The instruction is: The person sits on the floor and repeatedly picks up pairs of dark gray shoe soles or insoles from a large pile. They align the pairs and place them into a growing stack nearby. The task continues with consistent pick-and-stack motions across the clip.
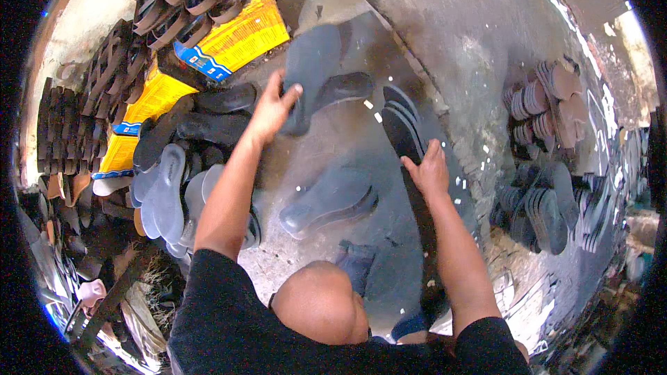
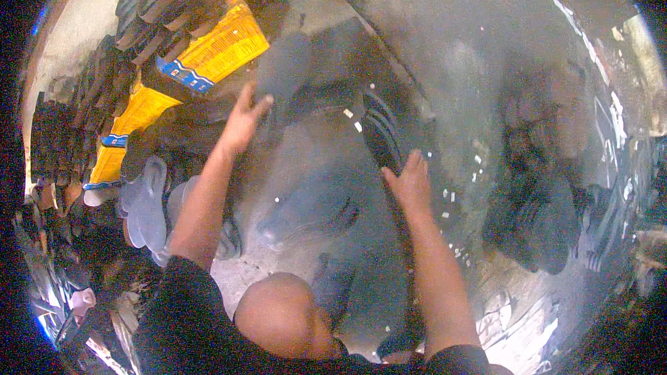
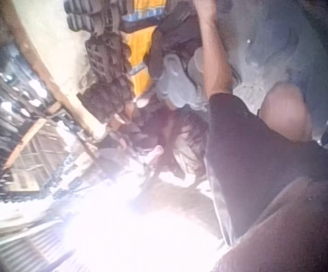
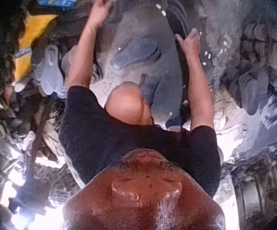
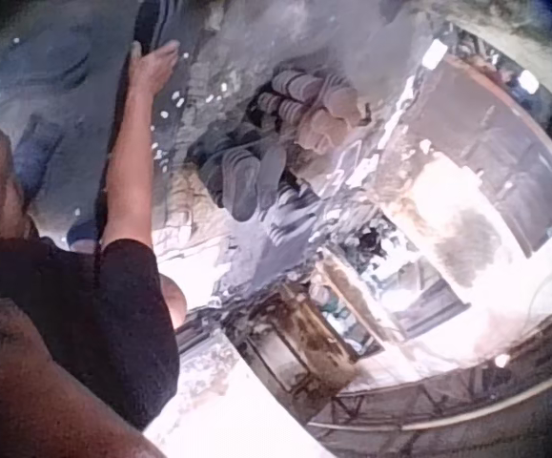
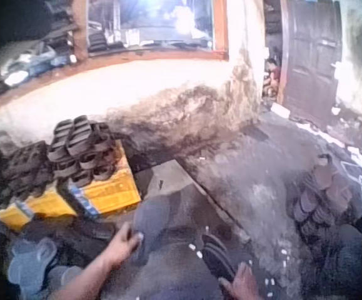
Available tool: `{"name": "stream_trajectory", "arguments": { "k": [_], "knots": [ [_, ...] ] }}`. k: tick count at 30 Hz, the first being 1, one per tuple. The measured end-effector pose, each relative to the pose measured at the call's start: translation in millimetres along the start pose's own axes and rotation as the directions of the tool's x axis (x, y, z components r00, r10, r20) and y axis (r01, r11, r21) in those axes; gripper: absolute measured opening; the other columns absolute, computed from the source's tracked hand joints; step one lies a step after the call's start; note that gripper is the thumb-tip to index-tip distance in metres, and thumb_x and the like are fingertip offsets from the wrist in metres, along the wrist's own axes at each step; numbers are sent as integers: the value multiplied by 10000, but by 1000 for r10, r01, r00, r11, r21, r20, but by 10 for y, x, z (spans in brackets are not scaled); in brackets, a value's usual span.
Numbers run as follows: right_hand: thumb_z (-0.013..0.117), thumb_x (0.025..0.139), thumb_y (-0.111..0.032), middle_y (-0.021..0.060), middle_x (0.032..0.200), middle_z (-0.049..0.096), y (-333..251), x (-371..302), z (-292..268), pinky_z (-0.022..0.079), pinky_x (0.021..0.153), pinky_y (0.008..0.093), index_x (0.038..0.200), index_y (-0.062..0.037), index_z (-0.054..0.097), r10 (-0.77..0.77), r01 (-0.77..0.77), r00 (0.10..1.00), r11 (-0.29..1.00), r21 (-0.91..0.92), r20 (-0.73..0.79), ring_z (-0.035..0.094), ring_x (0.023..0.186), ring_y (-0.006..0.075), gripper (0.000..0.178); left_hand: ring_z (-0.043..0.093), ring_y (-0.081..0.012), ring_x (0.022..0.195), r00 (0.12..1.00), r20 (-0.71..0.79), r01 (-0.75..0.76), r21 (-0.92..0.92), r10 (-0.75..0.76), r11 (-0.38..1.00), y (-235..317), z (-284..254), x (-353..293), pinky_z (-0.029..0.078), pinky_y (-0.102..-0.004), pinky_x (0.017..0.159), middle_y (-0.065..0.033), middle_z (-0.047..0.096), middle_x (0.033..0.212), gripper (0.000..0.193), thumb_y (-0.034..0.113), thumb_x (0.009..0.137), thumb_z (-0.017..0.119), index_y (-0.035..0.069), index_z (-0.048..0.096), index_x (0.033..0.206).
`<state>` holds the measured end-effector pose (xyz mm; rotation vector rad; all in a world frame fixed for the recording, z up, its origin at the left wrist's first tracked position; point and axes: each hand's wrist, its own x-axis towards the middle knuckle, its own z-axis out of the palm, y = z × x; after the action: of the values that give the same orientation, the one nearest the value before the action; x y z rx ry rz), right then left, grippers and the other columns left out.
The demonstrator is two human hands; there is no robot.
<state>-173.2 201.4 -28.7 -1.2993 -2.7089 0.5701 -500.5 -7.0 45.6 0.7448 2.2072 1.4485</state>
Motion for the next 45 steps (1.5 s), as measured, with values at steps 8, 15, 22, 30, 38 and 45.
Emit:
{"name": "stream_trajectory", "arguments": {
  "k": [8,15,22,30,38,45],
  "knots": [
    [864,794,-450,319,1379,569,28,32,-25,490,1042,510,1403,44,415,-10,5,999,990,139,30,576,1264,477,903,510,-357,1349,941,220,120,494,-257,861,-382,349,-1630,403,-478,1133,-204,562,1428,716,293,897,792,27,491,1490],
    [900,755,-470,309,1362,625,-101,129,-455,496,1057,482,1438,48,471,77,-161,978,868,469,193,608,1269,457,959,381,-440,1464,980,189,-191,799,63,570,-651,272,302,361,-539,1190,-211,443,1564,1149,374,600,974,77,408,1554],
    [883,819,-244,112,1321,656,-56,-54,-1116,487,1053,390,1482,-16,484,-147,-236,915,559,795,375,636,1180,234,807,355,-418,1492,529,597,-846,315,603,430,268,904,93,264,-552,1251,-213,417,1579,1081,269,632,943,26,409,1540],
    [918,718,-386,250,1376,591,72,-720,-550,487,1066,500,1492,-83,394,-37,19,987,993,116,157,576,1279,439,983,151,-404,1594,892,270,102,661,-362,744,-572,408,-1752,138,-626,1248,-263,185,1704,1135,760,862,644,-11,292,1616],
    [923,731,-350,217,1260,569,-339,-974,-181,495,999,533,1245,3,468,31,-16,986,996,-92,166,562,1242,403,772,518,-407,1346,933,171,127,669,-317,732,-130,721,-2574,347,-587,1110,-273,553,1380,1120,481,649,956,-12,384,1477],
    [898,744,-294,220,1330,589,-130,-991,-24,458,1058,535,1462,-32,420,-47,49,993,999,-22,106,558,1264,420,902,612,-437,1160,860,352,118,566,-369,816,42,1004,-2668,507,-510,995,-250,600,1241,948,361,695,921,-51,418,1385]
  ]
}}
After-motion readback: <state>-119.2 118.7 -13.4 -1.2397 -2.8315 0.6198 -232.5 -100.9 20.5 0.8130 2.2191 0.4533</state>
